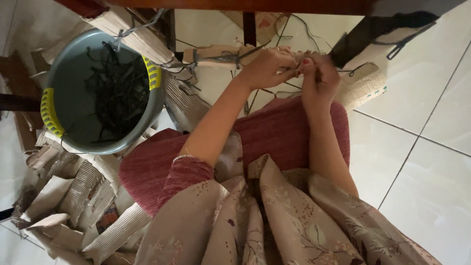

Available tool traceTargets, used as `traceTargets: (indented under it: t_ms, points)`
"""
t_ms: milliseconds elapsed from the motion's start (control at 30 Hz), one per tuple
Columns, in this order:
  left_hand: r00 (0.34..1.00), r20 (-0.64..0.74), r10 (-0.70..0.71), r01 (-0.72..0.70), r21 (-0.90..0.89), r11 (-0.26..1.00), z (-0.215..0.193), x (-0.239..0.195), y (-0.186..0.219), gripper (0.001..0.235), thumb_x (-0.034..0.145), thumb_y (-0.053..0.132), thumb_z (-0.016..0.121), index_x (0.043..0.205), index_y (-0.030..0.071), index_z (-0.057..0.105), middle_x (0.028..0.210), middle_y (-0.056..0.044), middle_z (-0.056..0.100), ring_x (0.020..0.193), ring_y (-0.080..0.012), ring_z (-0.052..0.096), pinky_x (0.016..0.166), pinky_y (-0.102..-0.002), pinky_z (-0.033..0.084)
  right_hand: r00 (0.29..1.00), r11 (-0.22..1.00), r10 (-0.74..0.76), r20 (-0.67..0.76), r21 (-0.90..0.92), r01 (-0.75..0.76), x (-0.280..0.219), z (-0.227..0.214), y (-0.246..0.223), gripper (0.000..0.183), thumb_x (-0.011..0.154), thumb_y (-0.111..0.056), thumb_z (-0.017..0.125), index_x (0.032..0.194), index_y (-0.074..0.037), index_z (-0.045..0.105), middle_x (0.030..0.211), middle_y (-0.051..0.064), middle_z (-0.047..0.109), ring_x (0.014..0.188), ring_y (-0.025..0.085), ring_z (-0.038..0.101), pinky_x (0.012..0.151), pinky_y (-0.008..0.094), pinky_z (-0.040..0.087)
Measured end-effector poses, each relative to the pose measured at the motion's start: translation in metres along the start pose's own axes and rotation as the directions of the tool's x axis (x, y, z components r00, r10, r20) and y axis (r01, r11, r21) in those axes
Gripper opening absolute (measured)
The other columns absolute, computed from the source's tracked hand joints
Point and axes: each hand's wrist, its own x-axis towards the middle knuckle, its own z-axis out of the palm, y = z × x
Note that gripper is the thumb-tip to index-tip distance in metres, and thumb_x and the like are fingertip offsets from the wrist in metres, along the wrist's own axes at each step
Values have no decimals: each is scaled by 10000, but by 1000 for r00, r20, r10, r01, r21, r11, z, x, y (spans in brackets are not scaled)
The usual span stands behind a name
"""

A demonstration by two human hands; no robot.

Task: The person sits cross-legged and repeatedly ties thin cords around cylindrical cardboard rolls. They pick up a roll, wrap a cord around it, and tie a knot by hand. The tied rolls are placed on the floor beside them.

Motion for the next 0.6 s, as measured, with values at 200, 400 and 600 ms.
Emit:
traceTargets:
  t_ms: [200, 400, 600]
  points:
    - [982, -19, -186, 185, -31, 982, -6, -4, 6, 315, 1056, 113, 508, 762, 64, 608, 747, -36, 596, 722, -195, 595, 698, -366, 468, 995, 997, 70, 64, -46, -68, -18, -4, 9, 795, 1065, 190, 649, 1635, -94, 174, 1256, 199, 717, 766, 181, 674, 607, 241, 569]
    - [947, -40, -319, 320, 8, 947, -2, -3, 5, 322, 1062, 204, 494, 769, 110, 585, 722, -14, 666, 652, -169, 617, 612, -333, 445, 1000, 979, 11, 24, -204, -6, -9, 5, -6, 217, 921, 158, 683, 1083, 13, 695, 1059, 160, 728, 920, 259, 729, 782, 337, 612]
    - [856, -87, -510, 503, -87, 860, -2, 1, 15, 325, 1061, 330, 543, 1325, 149, 485, 939, -58, 806, 743, -179, 778, 727, -343, 597, 995, 991, 4, -96, -131, -16, -12, 11, 9, 184, 873, 180, 704, 934, 7, 718, 924, 117, 746, 836, 203, 704, 735, 308, 590]
